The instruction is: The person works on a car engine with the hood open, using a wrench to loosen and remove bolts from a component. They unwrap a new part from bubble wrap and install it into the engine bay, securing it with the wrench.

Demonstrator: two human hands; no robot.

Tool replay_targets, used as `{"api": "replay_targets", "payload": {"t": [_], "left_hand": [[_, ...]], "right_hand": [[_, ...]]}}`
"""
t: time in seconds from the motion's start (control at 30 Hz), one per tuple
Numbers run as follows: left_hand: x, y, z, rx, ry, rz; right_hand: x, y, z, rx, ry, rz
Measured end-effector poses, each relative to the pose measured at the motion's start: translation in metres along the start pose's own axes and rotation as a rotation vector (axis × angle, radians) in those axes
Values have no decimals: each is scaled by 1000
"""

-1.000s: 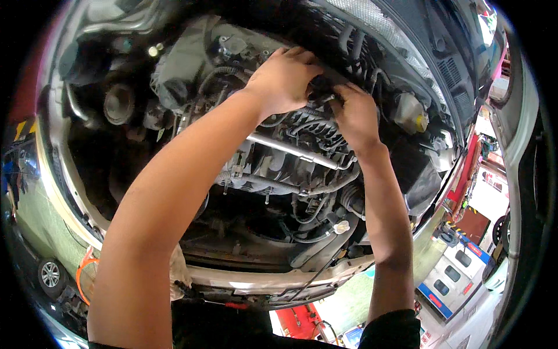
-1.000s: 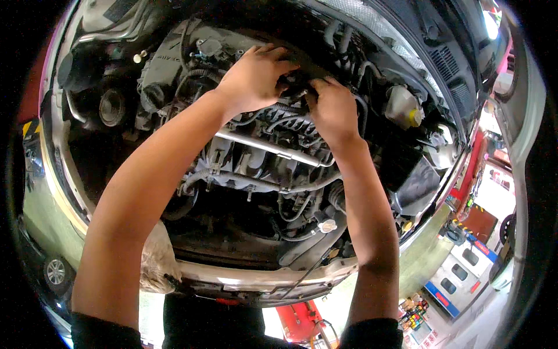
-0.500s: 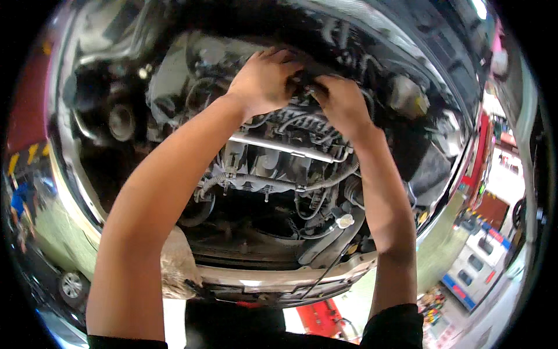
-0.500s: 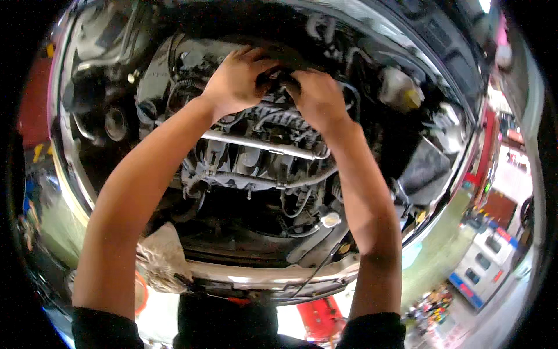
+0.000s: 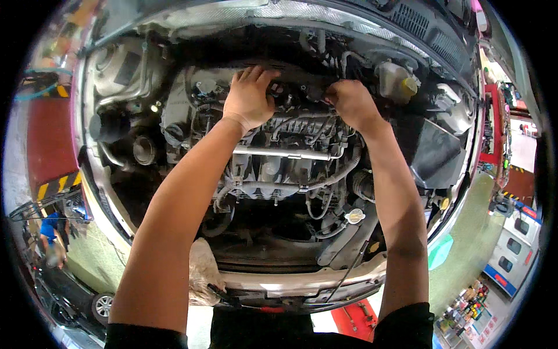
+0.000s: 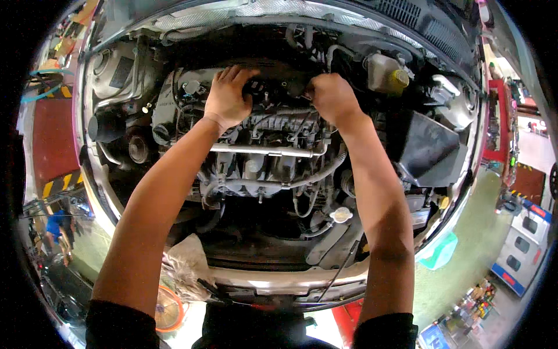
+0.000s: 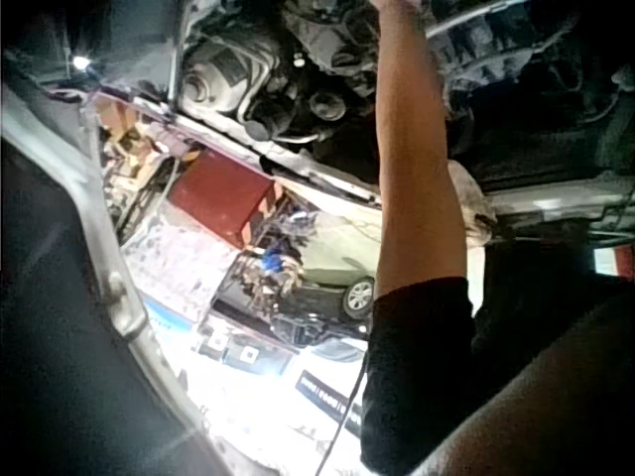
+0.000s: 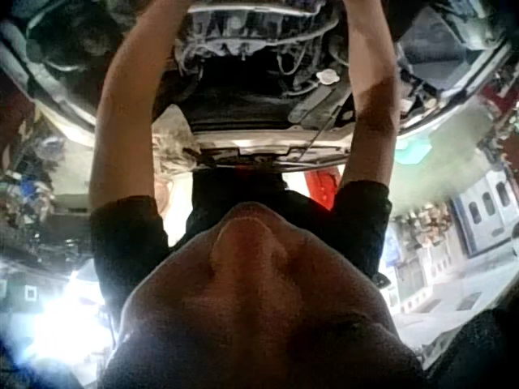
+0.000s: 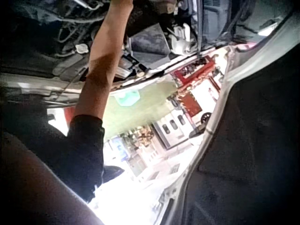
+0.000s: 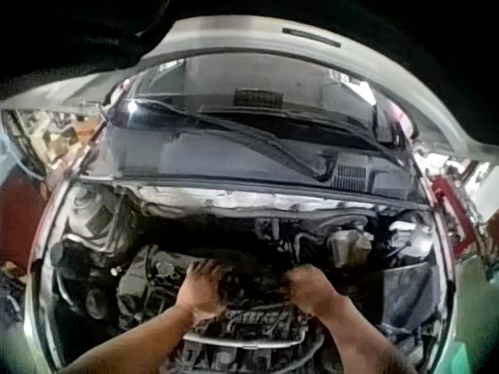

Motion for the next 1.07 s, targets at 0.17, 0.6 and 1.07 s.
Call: {"api": "replay_targets", "payload": {"t": [0.17, 0.6, 1.07], "left_hand": [[2, 8, -5, -126, 222, -150], [40, -3, -59, 341, -326, -365], [12, 10, -42, 398, -479, -384]], "right_hand": [[-18, -4, -11, -142, 104, -4], [-141, 69, -95, -564, 795, 389], [-141, 60, -95, -608, 780, 390]]}}
Point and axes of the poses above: each hand's wrist, its own x-axis towards the middle knuckle, its own z-axis out of the palm, y = z × x, the point moved 1 cm from there along x, towards the middle knuckle, and after that the axes turned 14 degrees about y, right-handed, at the moved point
